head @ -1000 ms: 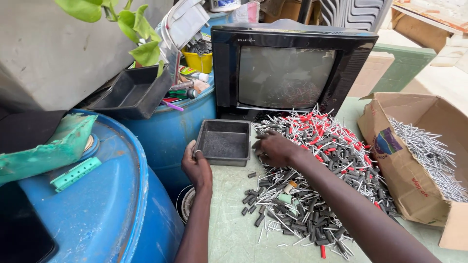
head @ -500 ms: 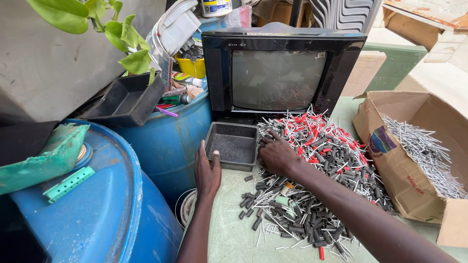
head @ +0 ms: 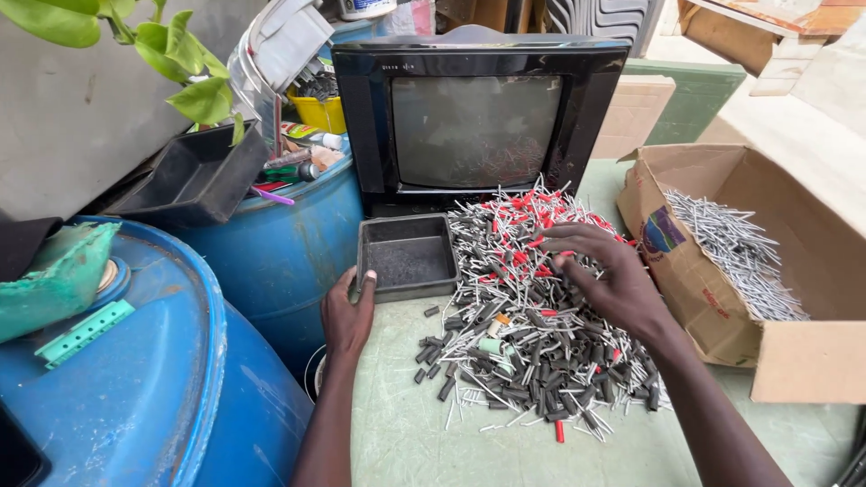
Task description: Sorting electronic components from a pile into a tray
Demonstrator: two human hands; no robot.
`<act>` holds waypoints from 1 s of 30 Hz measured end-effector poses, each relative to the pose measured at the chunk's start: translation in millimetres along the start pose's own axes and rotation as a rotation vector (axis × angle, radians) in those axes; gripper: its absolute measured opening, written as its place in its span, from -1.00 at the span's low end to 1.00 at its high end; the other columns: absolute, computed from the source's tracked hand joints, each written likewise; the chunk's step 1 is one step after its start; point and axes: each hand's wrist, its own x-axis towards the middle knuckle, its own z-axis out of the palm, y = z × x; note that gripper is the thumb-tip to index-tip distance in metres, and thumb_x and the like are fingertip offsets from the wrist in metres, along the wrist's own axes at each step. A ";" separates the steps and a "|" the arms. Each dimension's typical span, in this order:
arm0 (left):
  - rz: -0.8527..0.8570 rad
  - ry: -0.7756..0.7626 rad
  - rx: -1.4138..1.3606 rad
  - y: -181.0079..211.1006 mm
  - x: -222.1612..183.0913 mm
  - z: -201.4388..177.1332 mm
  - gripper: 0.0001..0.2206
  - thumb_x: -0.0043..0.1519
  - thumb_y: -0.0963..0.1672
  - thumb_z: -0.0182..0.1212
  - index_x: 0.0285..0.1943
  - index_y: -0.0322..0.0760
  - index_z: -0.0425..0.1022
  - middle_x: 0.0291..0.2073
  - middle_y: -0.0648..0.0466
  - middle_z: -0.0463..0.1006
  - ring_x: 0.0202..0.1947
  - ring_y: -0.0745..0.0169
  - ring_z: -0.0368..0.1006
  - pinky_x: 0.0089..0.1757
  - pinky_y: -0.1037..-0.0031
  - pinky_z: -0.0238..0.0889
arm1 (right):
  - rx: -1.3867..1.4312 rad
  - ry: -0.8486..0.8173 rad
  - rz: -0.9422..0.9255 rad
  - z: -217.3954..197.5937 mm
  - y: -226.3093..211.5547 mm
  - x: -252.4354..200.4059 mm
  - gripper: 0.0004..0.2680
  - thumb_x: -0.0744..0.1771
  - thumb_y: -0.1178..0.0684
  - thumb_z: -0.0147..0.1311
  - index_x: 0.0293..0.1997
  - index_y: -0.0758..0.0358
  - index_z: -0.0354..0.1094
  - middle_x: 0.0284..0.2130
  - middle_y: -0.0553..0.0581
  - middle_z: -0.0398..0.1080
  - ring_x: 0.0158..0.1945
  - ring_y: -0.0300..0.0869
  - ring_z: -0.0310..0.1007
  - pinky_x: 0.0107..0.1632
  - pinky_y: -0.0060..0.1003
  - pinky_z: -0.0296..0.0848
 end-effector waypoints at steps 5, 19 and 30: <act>0.114 0.041 -0.029 12.3 -12.9 -0.7 -0.58 0.33 0.00 0.05 0.23 -0.39 0.44 0.06 -0.26 0.50 0.16 -0.32 0.36 0.13 -0.09 0.19 | 0.020 0.231 0.078 -14.0 25.6 -44.5 -0.84 0.33 0.18 0.08 -0.04 0.17 0.52 -0.14 0.18 0.52 0.06 0.02 0.46 0.09 -0.07 0.40; 0.795 -0.674 -0.029 92.1 -86.9 24.6 -0.83 0.09 -0.17 0.31 -0.15 -0.20 0.60 -0.39 -0.01 0.59 -0.25 -0.09 0.51 -0.17 0.19 0.35 | -0.153 0.322 0.001 13.6 51.1 -74.0 -0.85 0.28 0.18 0.17 -0.10 0.23 0.55 -0.41 0.29 0.43 -0.27 0.13 0.45 -0.15 -0.03 0.41; 0.777 -0.715 -0.026 112.9 -102.3 13.7 -0.64 0.03 -0.22 0.36 0.04 -0.30 0.51 -0.28 -0.10 0.61 -0.24 -0.14 0.48 -0.16 0.14 0.34 | -0.259 0.090 -0.277 48.5 15.0 -72.3 -0.83 0.28 0.12 0.14 -0.07 0.22 0.48 -0.22 0.23 0.41 -0.07 0.17 0.36 -0.04 0.01 0.34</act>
